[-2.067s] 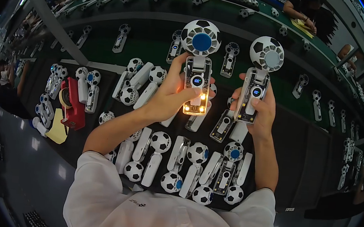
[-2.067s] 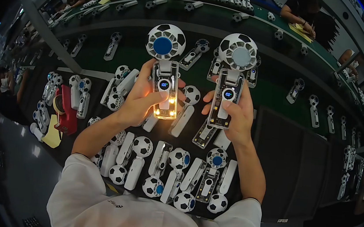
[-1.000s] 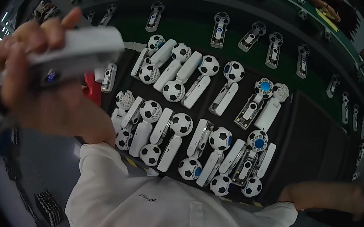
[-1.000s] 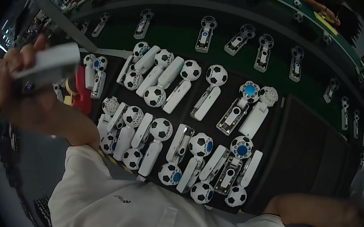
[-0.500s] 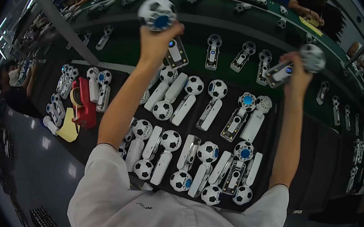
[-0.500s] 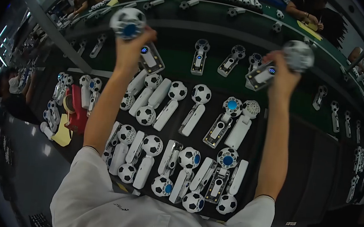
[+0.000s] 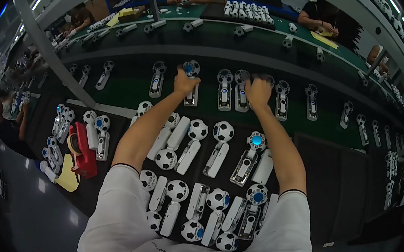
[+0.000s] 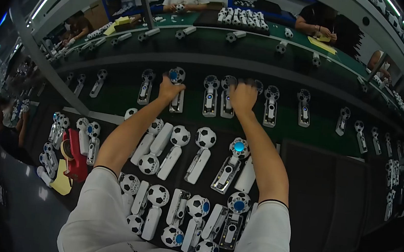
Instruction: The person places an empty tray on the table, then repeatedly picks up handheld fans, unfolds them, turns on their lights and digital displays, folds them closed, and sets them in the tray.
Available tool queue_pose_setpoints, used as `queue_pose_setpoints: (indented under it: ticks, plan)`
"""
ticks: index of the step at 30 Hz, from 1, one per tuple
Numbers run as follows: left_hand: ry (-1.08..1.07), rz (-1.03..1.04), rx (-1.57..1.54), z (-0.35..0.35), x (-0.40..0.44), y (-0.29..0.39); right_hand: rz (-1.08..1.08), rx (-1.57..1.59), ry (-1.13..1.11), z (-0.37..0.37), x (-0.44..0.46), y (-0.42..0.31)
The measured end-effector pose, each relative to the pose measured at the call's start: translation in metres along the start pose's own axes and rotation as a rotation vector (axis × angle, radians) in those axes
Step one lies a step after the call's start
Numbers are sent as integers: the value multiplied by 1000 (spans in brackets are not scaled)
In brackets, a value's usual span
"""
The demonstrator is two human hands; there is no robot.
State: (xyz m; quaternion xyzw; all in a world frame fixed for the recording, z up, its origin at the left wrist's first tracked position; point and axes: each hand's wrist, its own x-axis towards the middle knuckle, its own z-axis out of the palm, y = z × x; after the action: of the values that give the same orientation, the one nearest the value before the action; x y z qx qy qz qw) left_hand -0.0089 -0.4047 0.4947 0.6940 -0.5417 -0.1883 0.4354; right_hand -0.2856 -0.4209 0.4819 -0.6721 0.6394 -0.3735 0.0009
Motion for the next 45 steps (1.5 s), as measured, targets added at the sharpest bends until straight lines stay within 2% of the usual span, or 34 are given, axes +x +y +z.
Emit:
queue_pose_setpoints:
  ticks: [1, 3, 4, 5, 6, 7, 8, 9, 12, 14, 16, 18, 19, 20, 22, 24, 25, 28, 33, 35, 39, 40, 42, 45]
  plan:
    - [-40, -51, 120, 3, 0, 0, -99, -129, 135, -14, -2, 7]
    - [-143, -117, 281, 7, 2, -3, 176, -376, -5, -29, -3, 24]
    - [-159, -123, 280, 12, -2, -2, 279, -417, -196, -38, -2, 36]
    - [-108, -121, 409, 15, -6, 3, 291, -424, -201, -44, -2, 45]
    - [-56, -113, 538, 18, -10, 8, 468, -308, -348, -48, -3, 52]
    - [-67, -105, 536, 21, -12, 14, 641, -186, -486, -53, -2, 62]
    - [-36, 54, 545, 22, -16, 21, 662, -90, -538, -53, -4, 70]
    - [-4, 212, 555, 23, -20, 25, 667, -92, -534, -52, -4, 75]
    - [-123, 343, 489, 47, -37, 45, 602, -200, -607, -56, -3, 53]
    - [-311, 290, 368, 61, -59, 66, 657, -259, -582, -54, 6, 38]
    - [-379, 268, 405, 71, -86, 81, 705, -247, -630, -61, 11, 30]
    - [-326, 451, 509, 75, -103, 90, 706, -237, -657, -61, 12, 33]
    - [-173, 652, 478, 77, -109, 86, 679, -293, -665, -59, 10, 35]
    - [-178, 653, 482, 72, -120, 95, 650, -350, -669, -58, 10, 37]
    - [-369, 791, 231, 62, -146, 117, 648, -320, -630, -55, 11, 43]
    - [-659, 748, 286, 57, -181, 143, 657, -294, -603, -54, 2, 48]
    - [-639, 862, 351, 67, -197, 137, 682, -260, -550, -56, -2, 49]
    - [-693, 834, 469, 78, -230, 139, 685, -211, -437, -54, -12, 63]
    - [-640, 853, 479, 103, -239, 138, 651, -133, -284, -98, -19, 96]
    - [-603, 920, 546, 114, -244, 140, 540, -107, -99, -131, -37, 97]
    - [-666, 940, 662, 106, -243, 149, 498, 70, -205, -200, -93, 79]
    - [-720, 881, 642, 95, -237, 147, 472, 91, -216, -213, -114, 64]
    - [-772, 828, 613, 78, -228, 138, 351, 3, -168, -213, -153, 54]
    - [-700, 828, 641, 55, -229, 117, 290, -81, -351, -212, -177, 15]
